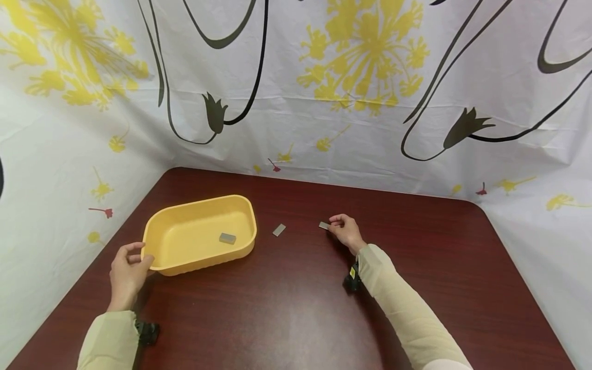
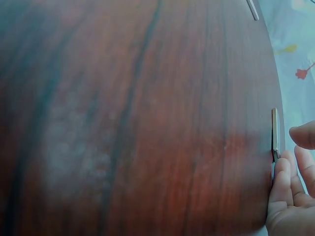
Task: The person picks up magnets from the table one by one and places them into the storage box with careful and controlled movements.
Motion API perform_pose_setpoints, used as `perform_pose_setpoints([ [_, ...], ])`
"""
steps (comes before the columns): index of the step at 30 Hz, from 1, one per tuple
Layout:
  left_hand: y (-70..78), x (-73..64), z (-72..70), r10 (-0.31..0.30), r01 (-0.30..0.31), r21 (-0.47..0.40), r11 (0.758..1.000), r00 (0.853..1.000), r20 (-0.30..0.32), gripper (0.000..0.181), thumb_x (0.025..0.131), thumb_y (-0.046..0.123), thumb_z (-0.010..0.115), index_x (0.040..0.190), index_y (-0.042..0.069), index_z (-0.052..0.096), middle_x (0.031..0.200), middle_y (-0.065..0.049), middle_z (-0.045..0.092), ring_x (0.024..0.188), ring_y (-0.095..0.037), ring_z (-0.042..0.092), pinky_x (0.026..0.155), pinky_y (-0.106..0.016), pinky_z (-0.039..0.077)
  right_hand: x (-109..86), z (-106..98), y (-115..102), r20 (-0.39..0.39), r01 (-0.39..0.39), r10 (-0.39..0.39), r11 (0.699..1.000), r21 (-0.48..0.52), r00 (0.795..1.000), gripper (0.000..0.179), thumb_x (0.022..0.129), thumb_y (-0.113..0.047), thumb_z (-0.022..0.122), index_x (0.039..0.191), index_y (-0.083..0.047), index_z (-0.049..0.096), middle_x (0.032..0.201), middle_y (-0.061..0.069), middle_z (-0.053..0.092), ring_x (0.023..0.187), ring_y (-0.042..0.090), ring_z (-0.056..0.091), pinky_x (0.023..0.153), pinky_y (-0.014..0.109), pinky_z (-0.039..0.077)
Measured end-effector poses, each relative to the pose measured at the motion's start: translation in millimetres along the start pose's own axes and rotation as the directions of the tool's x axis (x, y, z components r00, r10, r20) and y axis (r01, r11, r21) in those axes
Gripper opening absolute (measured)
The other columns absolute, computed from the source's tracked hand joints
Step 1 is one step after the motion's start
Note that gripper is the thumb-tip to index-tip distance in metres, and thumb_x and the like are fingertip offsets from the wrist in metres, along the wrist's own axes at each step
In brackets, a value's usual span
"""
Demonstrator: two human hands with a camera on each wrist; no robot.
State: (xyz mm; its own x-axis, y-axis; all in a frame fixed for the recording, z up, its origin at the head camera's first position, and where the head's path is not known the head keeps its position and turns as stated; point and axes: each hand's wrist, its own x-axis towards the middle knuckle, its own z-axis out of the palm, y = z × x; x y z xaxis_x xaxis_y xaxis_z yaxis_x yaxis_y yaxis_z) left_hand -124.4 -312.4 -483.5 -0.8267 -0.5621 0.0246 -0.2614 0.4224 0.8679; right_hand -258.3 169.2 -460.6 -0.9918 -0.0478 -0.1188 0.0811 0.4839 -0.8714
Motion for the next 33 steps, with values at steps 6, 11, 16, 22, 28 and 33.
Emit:
perform_pose_setpoints([
  [6,-12.0,8.2,3.4,-0.008,0.008,0.009,1.0,1.0,-0.008,0.039,0.08,0.019,0.056,0.117,0.01,0.046,0.092,-0.012,0.053,0.056,-0.013,0.061,0.05,-0.024,0.052,-1.5,-0.8,1.8,-0.014,0.007,-0.007,1.0,0.017,1.0,0.024,0.08,-0.005,0.059,0.103,0.003,0.055,0.092,0.012,0.055,0.079,0.02,0.051,0.06,0.023,0.042],
  [11,-12.2,7.8,4.4,-0.011,0.011,0.012,1.0,1.0,-0.014,0.039,0.081,0.02,0.056,0.117,0.011,0.046,0.092,-0.012,0.053,0.056,-0.012,0.061,0.049,-0.024,0.052,-3.5,-0.9,2.6,-0.025,0.014,-0.013,0.999,0.047,1.0,0.025,0.079,-0.003,0.06,0.103,0.004,0.056,0.091,0.012,0.055,0.076,0.018,0.05,0.059,0.02,0.042],
  [16,-11.6,8.1,3.4,-0.017,0.017,0.0,1.0,1.0,-0.023,0.039,0.08,0.018,0.056,0.117,0.01,0.046,0.091,-0.011,0.053,0.056,-0.012,0.061,0.05,-0.025,0.052,-1.1,1.0,4.5,-0.041,0.028,-0.026,0.998,0.057,0.999,0.025,0.077,-0.002,0.063,0.101,0.005,0.057,0.089,0.011,0.056,0.074,0.014,0.05,0.058,0.018,0.041],
  [22,-7.4,5.9,3.1,0.001,0.0,0.015,1.0,1.0,-0.027,0.036,0.081,0.017,0.056,0.115,0.01,0.047,0.086,-0.007,0.052,0.054,-0.01,0.059,0.047,-0.02,0.051,4.2,0.8,14.6,-0.04,0.102,-0.099,0.991,0.091,0.994,0.022,0.074,-0.006,0.067,0.093,0.001,0.058,0.082,0.009,0.057,0.073,0.018,0.052,0.059,0.024,0.043],
  [28,-2.7,2.8,1.5,0.014,-0.013,0.021,1.0,1.0,-0.019,0.037,0.08,0.016,0.056,0.115,0.007,0.047,0.084,-0.007,0.052,0.053,-0.011,0.058,0.046,-0.02,0.05,3.2,-1.8,9.3,0.004,0.025,-0.025,0.999,0.038,1.0,0.025,0.076,-0.006,0.066,0.098,0.002,0.057,0.088,0.011,0.057,0.08,0.021,0.052,0.064,0.026,0.045],
  [33,3.3,-1.4,0.8,-0.005,0.005,0.024,1.0,1.0,-0.021,0.036,0.081,0.016,0.055,0.115,0.009,0.046,0.086,-0.007,0.052,0.053,-0.009,0.058,0.046,-0.019,0.05,2.4,-2.6,3.9,0.016,-0.008,0.008,1.0,0.02,1.0,0.025,0.077,-0.003,0.064,0.1,0.003,0.057,0.087,0.009,0.057,0.078,0.017,0.052,0.062,0.02,0.043],
])
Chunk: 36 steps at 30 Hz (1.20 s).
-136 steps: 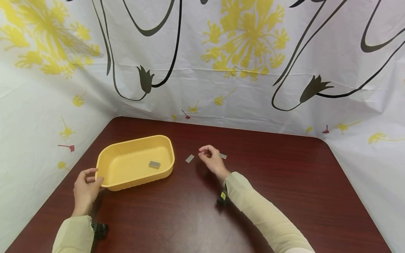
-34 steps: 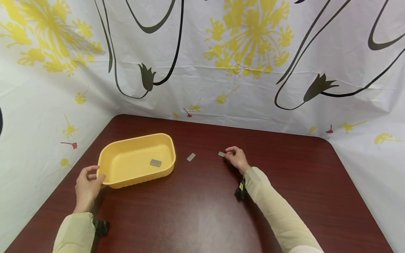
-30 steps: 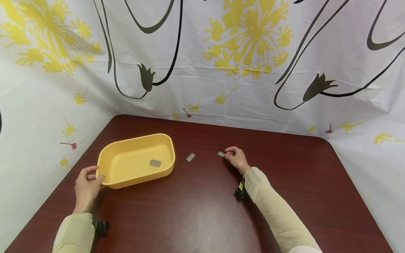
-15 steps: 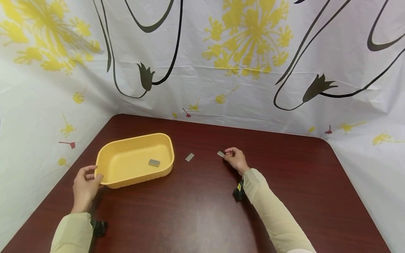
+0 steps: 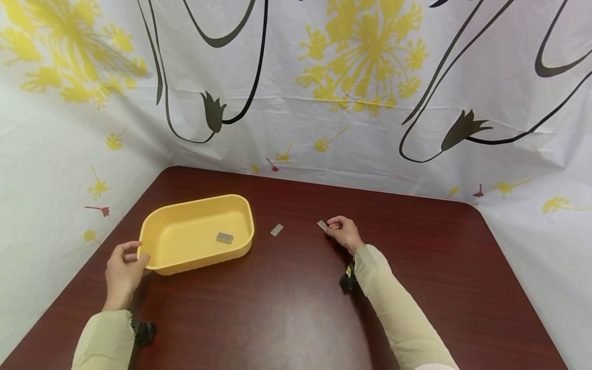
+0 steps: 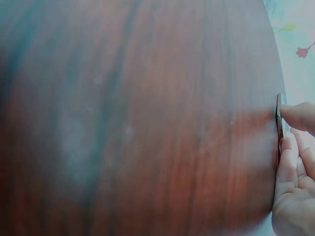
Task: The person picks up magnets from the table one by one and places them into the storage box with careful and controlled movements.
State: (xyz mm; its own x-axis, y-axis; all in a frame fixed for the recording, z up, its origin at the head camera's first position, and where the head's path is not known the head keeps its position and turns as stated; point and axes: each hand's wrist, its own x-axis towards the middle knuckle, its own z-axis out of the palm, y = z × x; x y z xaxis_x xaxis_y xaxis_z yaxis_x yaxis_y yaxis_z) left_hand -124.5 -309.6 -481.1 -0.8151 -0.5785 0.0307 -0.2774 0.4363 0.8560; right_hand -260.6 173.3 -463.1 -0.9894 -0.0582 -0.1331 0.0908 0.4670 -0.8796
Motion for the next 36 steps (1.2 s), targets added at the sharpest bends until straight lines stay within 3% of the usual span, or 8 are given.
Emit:
perform_pose_setpoints([
  [4,14.8,-8.7,-3.9,-0.015,0.015,-0.021,1.0,1.0,0.007,0.037,0.081,0.014,0.055,0.115,0.005,0.046,0.085,-0.009,0.053,0.052,-0.011,0.058,0.044,-0.019,0.049,0.5,-0.7,-1.4,0.01,-0.006,0.006,1.0,-0.015,1.0,0.025,0.077,-0.003,0.064,0.1,0.003,0.057,0.087,0.009,0.057,0.077,0.017,0.051,0.061,0.021,0.042],
  [6,15.2,-9.2,-3.7,-0.018,0.018,-0.026,0.999,1.0,0.002,0.037,0.08,0.013,0.055,0.115,0.005,0.045,0.086,-0.011,0.053,0.052,-0.011,0.058,0.042,-0.019,0.048,0.6,-1.0,-1.8,0.017,-0.018,0.018,1.0,-0.023,1.0,0.026,0.076,-0.004,0.065,0.1,0.003,0.057,0.089,0.01,0.056,0.078,0.018,0.051,0.062,0.021,0.042],
  [12,-8.7,3.3,2.7,-0.018,0.018,0.004,1.0,1.0,-0.013,0.037,0.081,0.018,0.055,0.116,0.01,0.046,0.089,-0.01,0.052,0.053,-0.011,0.059,0.047,-0.021,0.051,1.3,-3.5,-2.4,0.038,-0.033,0.035,0.999,-0.043,0.999,0.029,0.076,-0.005,0.065,0.102,0.003,0.057,0.092,0.011,0.056,0.079,0.02,0.051,0.063,0.022,0.044],
  [17,-13.2,7.4,1.8,-0.023,0.023,-0.022,0.999,1.0,0.004,0.039,0.081,0.019,0.055,0.117,0.01,0.046,0.091,-0.011,0.052,0.055,-0.013,0.06,0.049,-0.025,0.052,3.8,-4.6,-1.8,0.054,-0.03,0.033,0.999,-0.043,0.998,0.029,0.075,-0.004,0.066,0.102,0.003,0.058,0.091,0.011,0.057,0.078,0.019,0.052,0.062,0.022,0.044],
  [21,0.4,0.1,-0.6,-0.026,0.026,-0.036,0.999,1.0,-0.002,0.035,0.08,0.016,0.055,0.114,0.011,0.047,0.087,-0.008,0.051,0.054,-0.011,0.059,0.045,-0.021,0.05,4.8,-5.3,-2.9,0.068,-0.038,0.041,0.998,-0.041,0.997,0.03,0.075,-0.003,0.066,0.104,0.003,0.058,0.09,0.011,0.056,0.076,0.019,0.05,0.06,0.021,0.044],
  [25,29.4,-17.3,-6.4,-0.034,0.034,-0.049,0.998,0.999,0.004,0.035,0.08,0.01,0.054,0.113,0.006,0.046,0.083,-0.007,0.051,0.052,-0.008,0.057,0.042,-0.02,0.049,4.6,-5.8,-3.5,0.071,-0.037,0.039,0.999,-0.035,0.997,0.031,0.074,-0.001,0.065,0.105,0.004,0.058,0.086,0.009,0.055,0.073,0.018,0.048,0.058,0.02,0.042],
  [29,52.4,-30.9,-11.8,-0.045,0.046,-0.039,0.998,0.999,0.024,0.037,0.081,0.008,0.052,0.117,0.002,0.044,0.084,-0.01,0.052,0.051,-0.006,0.055,0.049,-0.021,0.051,4.0,-5.8,-4.5,0.063,-0.027,0.03,0.999,-0.04,0.998,0.031,0.073,0.001,0.065,0.104,0.004,0.06,0.083,0.008,0.054,0.07,0.017,0.047,0.056,0.019,0.041],
  [36,55.3,-32.1,-11.8,-0.048,0.049,-0.039,0.998,0.999,0.015,0.036,0.08,0.007,0.052,0.115,0.002,0.045,0.082,-0.009,0.051,0.051,-0.008,0.056,0.047,-0.025,0.052,3.1,-5.4,-5.4,0.072,-0.013,0.017,0.999,-0.047,0.997,0.03,0.073,0.003,0.064,0.103,0.006,0.061,0.079,0.005,0.053,0.068,0.015,0.046,0.055,0.019,0.04],
])
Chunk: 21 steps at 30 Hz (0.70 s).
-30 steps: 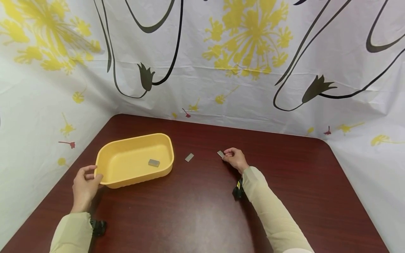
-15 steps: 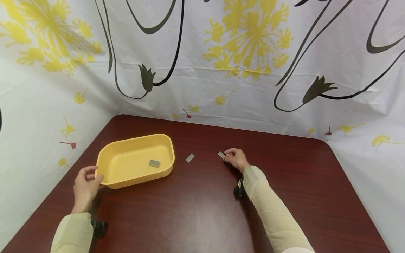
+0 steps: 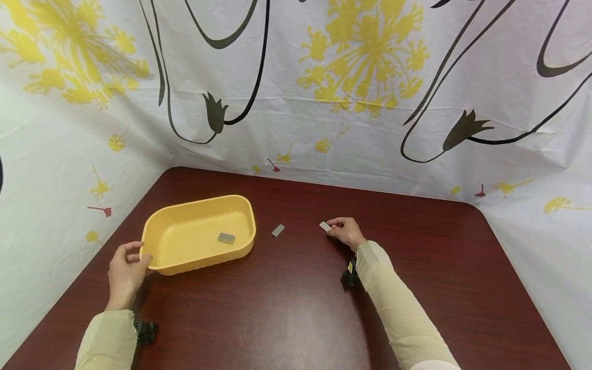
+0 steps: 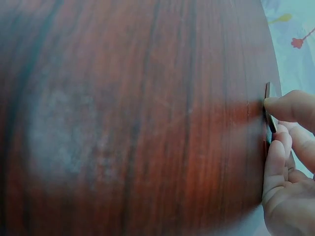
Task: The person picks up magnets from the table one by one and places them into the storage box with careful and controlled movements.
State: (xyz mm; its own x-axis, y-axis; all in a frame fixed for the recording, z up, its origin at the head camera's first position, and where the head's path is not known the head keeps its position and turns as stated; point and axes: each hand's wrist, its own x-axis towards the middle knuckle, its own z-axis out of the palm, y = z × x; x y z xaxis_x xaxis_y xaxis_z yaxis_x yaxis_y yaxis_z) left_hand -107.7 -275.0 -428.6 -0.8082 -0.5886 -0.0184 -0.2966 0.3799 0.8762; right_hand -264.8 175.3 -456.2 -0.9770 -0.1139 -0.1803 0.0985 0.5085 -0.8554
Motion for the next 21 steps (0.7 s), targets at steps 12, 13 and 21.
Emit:
perform_pose_setpoints([
  [12,-6.6,4.4,-0.4,0.008,-0.008,0.006,1.0,1.0,0.023,0.038,0.081,0.009,0.053,0.118,0.002,0.044,0.085,-0.012,0.052,0.051,-0.008,0.057,0.046,-0.023,0.051,2.5,-0.8,3.9,0.049,-0.032,0.032,0.999,0.007,0.998,0.028,0.075,0.001,0.063,0.103,0.003,0.061,0.081,0.006,0.052,0.071,0.016,0.045,0.057,0.021,0.04],
  [13,-3.4,2.2,-0.7,0.011,-0.011,0.014,1.0,1.0,0.018,0.039,0.081,0.008,0.052,0.118,0.001,0.044,0.085,-0.012,0.052,0.051,-0.008,0.056,0.048,-0.022,0.051,2.7,-0.9,3.7,0.055,-0.039,0.039,0.999,0.004,0.998,0.028,0.075,0.001,0.062,0.103,0.002,0.061,0.082,0.006,0.052,0.071,0.017,0.045,0.058,0.021,0.04],
  [21,-0.3,1.0,-0.8,-0.004,0.004,0.028,1.0,1.0,0.017,0.039,0.081,0.008,0.052,0.119,0.002,0.044,0.086,-0.012,0.051,0.051,-0.006,0.055,0.049,-0.022,0.051,2.0,-2.2,2.1,0.075,-0.031,0.03,1.0,0.006,0.997,0.026,0.075,0.001,0.063,0.101,0.002,0.058,0.082,0.007,0.05,0.07,0.017,0.044,0.058,0.023,0.04],
])
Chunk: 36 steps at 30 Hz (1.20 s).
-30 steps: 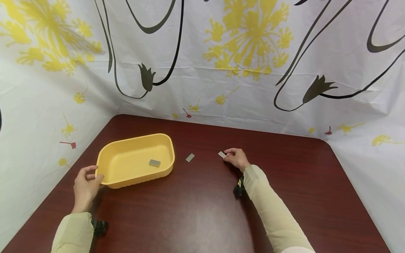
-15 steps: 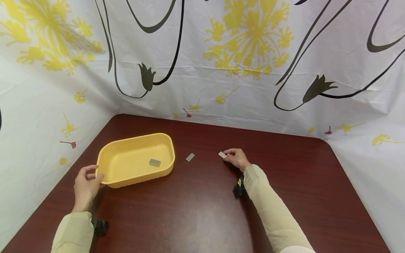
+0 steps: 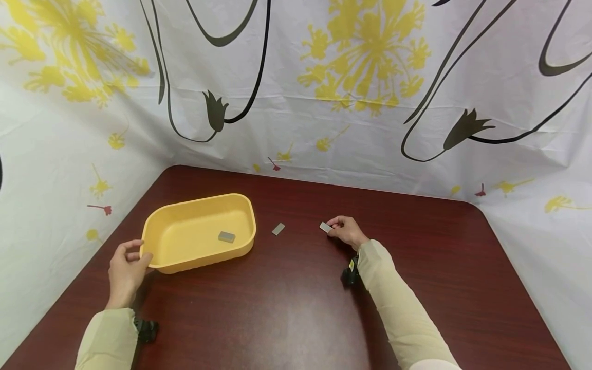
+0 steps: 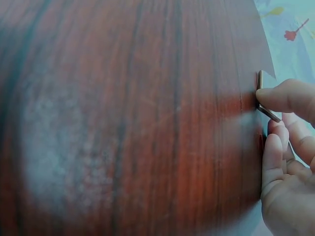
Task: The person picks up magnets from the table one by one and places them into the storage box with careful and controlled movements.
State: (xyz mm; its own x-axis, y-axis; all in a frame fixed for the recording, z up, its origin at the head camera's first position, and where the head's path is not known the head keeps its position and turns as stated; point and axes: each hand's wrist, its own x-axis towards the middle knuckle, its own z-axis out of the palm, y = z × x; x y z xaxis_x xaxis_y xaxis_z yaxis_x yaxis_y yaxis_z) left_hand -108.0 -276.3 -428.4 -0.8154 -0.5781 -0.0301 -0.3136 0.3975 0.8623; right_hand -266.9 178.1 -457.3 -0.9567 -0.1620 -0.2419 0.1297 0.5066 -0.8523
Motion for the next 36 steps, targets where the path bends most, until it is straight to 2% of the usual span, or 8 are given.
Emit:
perform_pose_setpoints([
  [12,1.1,-0.1,0.6,-0.003,0.003,-0.019,1.0,1.0,-0.007,0.038,0.081,0.007,0.052,0.118,0.003,0.045,0.084,-0.01,0.051,0.051,-0.006,0.055,0.048,-0.023,0.051,-0.5,-1.4,0.7,-0.001,0.012,-0.012,1.0,-0.008,1.0,0.021,0.075,0.001,0.063,0.096,0.003,0.057,0.081,0.007,0.051,0.069,0.016,0.046,0.058,0.022,0.041],
  [21,1.0,-0.3,-0.2,0.006,-0.005,-0.019,1.0,1.0,0.015,0.039,0.082,0.009,0.051,0.119,0.002,0.043,0.085,-0.011,0.052,0.052,-0.007,0.056,0.05,-0.022,0.051,0.1,-1.4,0.3,0.014,0.02,-0.019,1.0,-0.01,1.0,0.021,0.076,0.0,0.062,0.096,0.002,0.057,0.077,0.006,0.05,0.065,0.016,0.044,0.055,0.023,0.039],
  [28,0.4,-0.3,-0.2,0.005,-0.005,-0.022,1.0,1.0,0.014,0.039,0.082,0.009,0.051,0.12,0.002,0.042,0.085,-0.012,0.052,0.052,-0.007,0.056,0.05,-0.023,0.052,0.3,-0.2,-1.2,0.021,-0.028,0.029,0.999,-0.022,0.999,0.021,0.077,-0.003,0.062,0.099,-0.002,0.061,0.076,0.005,0.049,0.064,0.017,0.041,0.054,0.025,0.036],
  [36,-0.7,-0.2,0.8,-0.004,0.004,-0.037,0.999,1.0,-0.005,0.038,0.081,0.008,0.052,0.118,0.003,0.044,0.083,-0.01,0.051,0.051,-0.007,0.055,0.048,-0.023,0.051,0.2,1.7,-0.1,0.017,-0.03,0.03,0.999,-0.04,0.999,0.02,0.08,-0.006,0.061,0.099,-0.002,0.061,0.077,0.005,0.05,0.065,0.017,0.042,0.055,0.025,0.035],
])
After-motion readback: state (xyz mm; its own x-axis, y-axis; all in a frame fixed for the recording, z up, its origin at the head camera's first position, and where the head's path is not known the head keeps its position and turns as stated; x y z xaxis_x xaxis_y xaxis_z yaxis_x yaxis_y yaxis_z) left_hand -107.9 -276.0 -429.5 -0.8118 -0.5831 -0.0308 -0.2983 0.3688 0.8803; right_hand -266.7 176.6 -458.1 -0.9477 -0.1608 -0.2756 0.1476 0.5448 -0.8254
